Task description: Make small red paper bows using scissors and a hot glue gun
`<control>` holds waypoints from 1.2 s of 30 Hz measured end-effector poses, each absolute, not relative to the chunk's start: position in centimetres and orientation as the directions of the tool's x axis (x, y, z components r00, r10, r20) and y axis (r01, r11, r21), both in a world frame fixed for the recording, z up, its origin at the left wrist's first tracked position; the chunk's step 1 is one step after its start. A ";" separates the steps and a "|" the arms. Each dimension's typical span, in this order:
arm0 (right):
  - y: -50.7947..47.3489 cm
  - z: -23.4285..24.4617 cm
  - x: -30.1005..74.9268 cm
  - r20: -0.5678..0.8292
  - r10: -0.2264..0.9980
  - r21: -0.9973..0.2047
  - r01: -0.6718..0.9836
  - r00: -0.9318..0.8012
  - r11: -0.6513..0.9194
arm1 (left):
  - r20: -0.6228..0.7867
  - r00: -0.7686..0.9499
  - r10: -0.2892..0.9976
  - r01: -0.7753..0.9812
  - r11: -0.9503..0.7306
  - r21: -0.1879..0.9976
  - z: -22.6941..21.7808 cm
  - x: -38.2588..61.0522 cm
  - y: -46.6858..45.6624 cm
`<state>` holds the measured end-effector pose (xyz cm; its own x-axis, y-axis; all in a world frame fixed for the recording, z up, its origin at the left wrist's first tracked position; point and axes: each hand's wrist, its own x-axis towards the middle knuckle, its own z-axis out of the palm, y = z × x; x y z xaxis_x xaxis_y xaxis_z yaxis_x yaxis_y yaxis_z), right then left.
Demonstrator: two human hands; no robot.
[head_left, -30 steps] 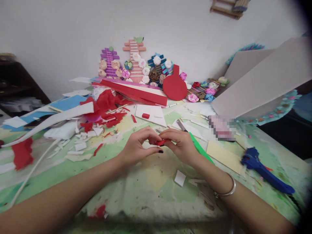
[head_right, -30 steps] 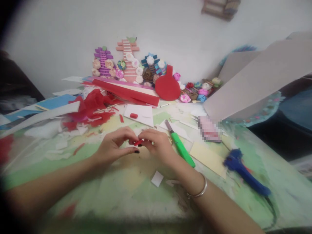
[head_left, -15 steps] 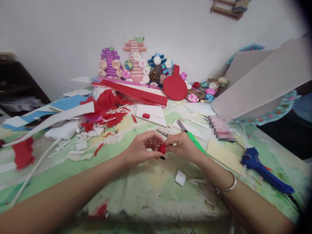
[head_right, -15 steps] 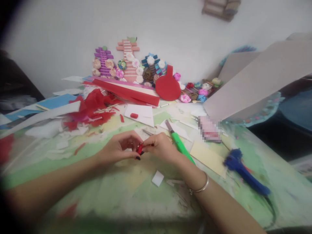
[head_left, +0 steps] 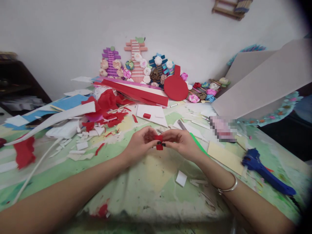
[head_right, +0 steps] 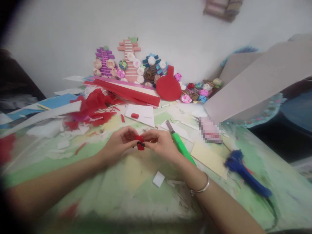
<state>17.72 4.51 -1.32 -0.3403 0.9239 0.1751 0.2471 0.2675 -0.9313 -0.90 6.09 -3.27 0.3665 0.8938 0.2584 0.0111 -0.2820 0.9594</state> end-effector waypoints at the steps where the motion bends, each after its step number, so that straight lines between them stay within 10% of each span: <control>1: 4.6 -1.6 17.7 0.181 0.935 -0.938 0.233 -0.304 0.257 | 0.274 0.355 0.894 -0.001 -0.293 0.956 -3.3 -0.9 6.1; 25: 5.2 -3.1 17.1 0.174 0.977 -0.972 0.135 -0.126 0.191 | 0.246 0.286 0.926 0.010 -0.260 0.966 -3.6 -0.8 6.4; 36: 4.8 -3.1 16.7 0.281 0.952 -0.925 0.230 -0.119 0.302 | 0.478 0.363 0.800 0.179 -0.563 0.807 -3.6 -1.2 6.3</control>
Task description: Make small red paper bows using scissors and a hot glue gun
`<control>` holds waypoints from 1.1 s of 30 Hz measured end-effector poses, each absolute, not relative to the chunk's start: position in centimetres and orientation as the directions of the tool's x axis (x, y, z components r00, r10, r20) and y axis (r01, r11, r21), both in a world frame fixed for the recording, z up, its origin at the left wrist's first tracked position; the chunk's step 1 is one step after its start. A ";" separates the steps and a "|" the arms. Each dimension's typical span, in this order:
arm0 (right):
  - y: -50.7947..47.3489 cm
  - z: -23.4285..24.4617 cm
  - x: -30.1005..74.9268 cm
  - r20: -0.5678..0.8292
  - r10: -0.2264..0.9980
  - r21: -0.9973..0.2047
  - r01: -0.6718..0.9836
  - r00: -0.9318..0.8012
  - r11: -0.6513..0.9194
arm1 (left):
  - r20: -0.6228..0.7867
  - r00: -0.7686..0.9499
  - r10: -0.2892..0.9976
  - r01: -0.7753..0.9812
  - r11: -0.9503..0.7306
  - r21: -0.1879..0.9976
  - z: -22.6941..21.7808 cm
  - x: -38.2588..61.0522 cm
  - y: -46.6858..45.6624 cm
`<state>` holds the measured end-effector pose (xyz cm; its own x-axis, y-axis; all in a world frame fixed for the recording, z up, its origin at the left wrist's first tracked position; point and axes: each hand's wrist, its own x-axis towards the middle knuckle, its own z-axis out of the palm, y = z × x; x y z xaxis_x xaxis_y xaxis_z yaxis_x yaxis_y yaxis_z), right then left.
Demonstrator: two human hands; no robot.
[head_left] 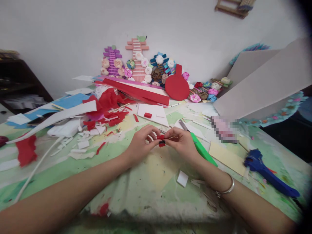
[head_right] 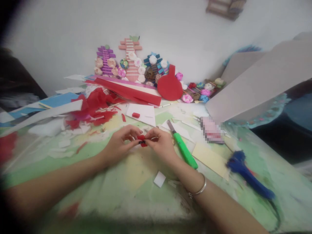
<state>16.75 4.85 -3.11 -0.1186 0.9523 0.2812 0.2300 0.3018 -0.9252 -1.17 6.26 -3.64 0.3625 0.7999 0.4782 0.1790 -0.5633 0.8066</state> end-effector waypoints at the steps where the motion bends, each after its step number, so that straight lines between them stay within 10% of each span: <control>1: 4.8 -3.1 16.7 0.304 0.945 -0.911 0.251 -0.120 0.326 | 0.490 0.364 0.792 0.180 -0.576 0.797 -3.6 -1.2 6.3; 15: 4.1 -2.8 16.6 0.430 0.884 -0.774 0.429 -0.185 0.466 | 0.378 0.363 0.852 0.118 -0.445 0.888 -2.9 -1.1 6.3; 33: 4.0 -2.4 16.2 0.337 0.928 -0.886 0.279 -0.156 0.369 | 0.343 0.445 0.827 0.027 -0.395 0.918 -2.9 -1.3 6.3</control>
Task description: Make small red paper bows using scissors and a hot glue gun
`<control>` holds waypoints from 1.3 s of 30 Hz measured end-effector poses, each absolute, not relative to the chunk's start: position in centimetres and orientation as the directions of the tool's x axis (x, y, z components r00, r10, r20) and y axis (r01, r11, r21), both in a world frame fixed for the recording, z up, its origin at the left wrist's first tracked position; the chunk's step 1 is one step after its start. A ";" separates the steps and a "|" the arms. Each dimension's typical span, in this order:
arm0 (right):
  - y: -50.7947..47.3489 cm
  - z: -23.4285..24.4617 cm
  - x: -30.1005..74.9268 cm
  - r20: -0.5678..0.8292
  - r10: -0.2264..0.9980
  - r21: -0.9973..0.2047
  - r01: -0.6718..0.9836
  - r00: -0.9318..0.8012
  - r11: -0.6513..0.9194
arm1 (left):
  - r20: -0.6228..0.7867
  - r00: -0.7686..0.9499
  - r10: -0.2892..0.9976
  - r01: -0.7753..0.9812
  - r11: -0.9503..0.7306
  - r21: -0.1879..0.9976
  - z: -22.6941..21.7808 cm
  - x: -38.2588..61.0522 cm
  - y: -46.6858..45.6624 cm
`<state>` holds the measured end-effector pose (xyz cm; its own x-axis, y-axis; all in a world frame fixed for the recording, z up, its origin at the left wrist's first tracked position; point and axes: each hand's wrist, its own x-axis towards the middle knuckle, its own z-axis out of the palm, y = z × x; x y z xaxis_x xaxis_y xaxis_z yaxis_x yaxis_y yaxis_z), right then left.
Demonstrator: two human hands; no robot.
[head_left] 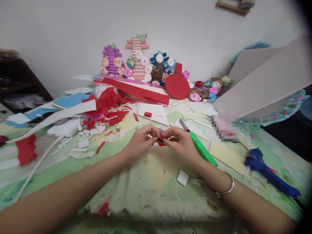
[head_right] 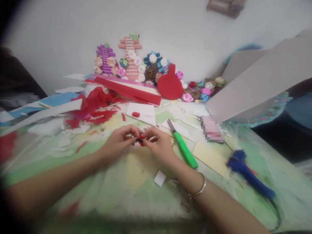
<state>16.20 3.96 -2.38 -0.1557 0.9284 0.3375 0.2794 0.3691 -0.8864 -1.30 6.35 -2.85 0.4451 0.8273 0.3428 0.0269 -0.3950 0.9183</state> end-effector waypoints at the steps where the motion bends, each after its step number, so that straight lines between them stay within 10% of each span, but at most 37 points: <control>1: 4.0 -2.4 16.2 0.327 0.933 -0.895 0.267 -0.152 0.358 | 0.342 0.444 0.828 0.024 -0.392 0.919 -2.8 -1.3 6.3; 39: 4.9 -3.2 16.6 0.189 0.973 -0.957 0.200 -0.131 0.212 | 0.319 0.256 0.913 0.268 -0.384 0.884 -3.4 -1.5 6.7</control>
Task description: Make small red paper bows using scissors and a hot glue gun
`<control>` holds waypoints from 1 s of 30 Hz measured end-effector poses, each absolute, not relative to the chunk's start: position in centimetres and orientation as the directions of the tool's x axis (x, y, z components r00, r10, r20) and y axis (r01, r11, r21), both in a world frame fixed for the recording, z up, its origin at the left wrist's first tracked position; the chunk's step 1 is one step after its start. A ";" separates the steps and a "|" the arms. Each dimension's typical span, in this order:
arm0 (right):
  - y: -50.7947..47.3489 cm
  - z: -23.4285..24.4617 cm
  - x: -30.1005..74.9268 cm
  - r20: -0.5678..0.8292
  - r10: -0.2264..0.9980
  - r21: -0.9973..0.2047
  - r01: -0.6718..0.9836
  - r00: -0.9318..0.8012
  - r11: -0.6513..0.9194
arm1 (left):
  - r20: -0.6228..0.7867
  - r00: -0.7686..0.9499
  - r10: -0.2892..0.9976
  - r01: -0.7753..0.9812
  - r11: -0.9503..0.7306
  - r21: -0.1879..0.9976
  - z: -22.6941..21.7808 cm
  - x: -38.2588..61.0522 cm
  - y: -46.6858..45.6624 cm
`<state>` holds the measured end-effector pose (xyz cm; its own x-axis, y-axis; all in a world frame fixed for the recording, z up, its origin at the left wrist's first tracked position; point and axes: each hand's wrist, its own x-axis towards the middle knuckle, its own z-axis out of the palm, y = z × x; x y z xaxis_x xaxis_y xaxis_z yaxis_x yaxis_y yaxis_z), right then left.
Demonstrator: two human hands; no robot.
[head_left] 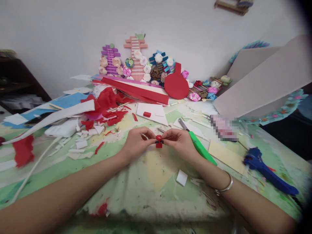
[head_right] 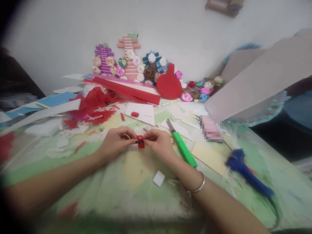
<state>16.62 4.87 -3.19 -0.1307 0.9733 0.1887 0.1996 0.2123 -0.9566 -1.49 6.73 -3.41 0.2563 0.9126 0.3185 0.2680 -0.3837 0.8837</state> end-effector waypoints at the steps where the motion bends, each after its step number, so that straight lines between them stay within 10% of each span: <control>1: 4.9 -3.2 16.6 0.186 0.974 -0.958 0.194 -0.133 0.209 | 0.317 0.255 0.913 0.266 -0.382 0.885 -3.4 -1.5 6.7; 30: 4.7 -2.7 16.6 0.046 0.996 -0.988 0.145 -0.075 0.057 | 0.084 0.297 0.951 0.052 -0.104 0.993 -3.5 -1.1 6.7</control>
<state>16.56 4.66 -2.70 -0.0754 0.9961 0.0464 0.1452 0.0570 -0.9878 -1.06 6.65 -3.53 0.2968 0.9512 0.0839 0.0517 -0.1038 0.9933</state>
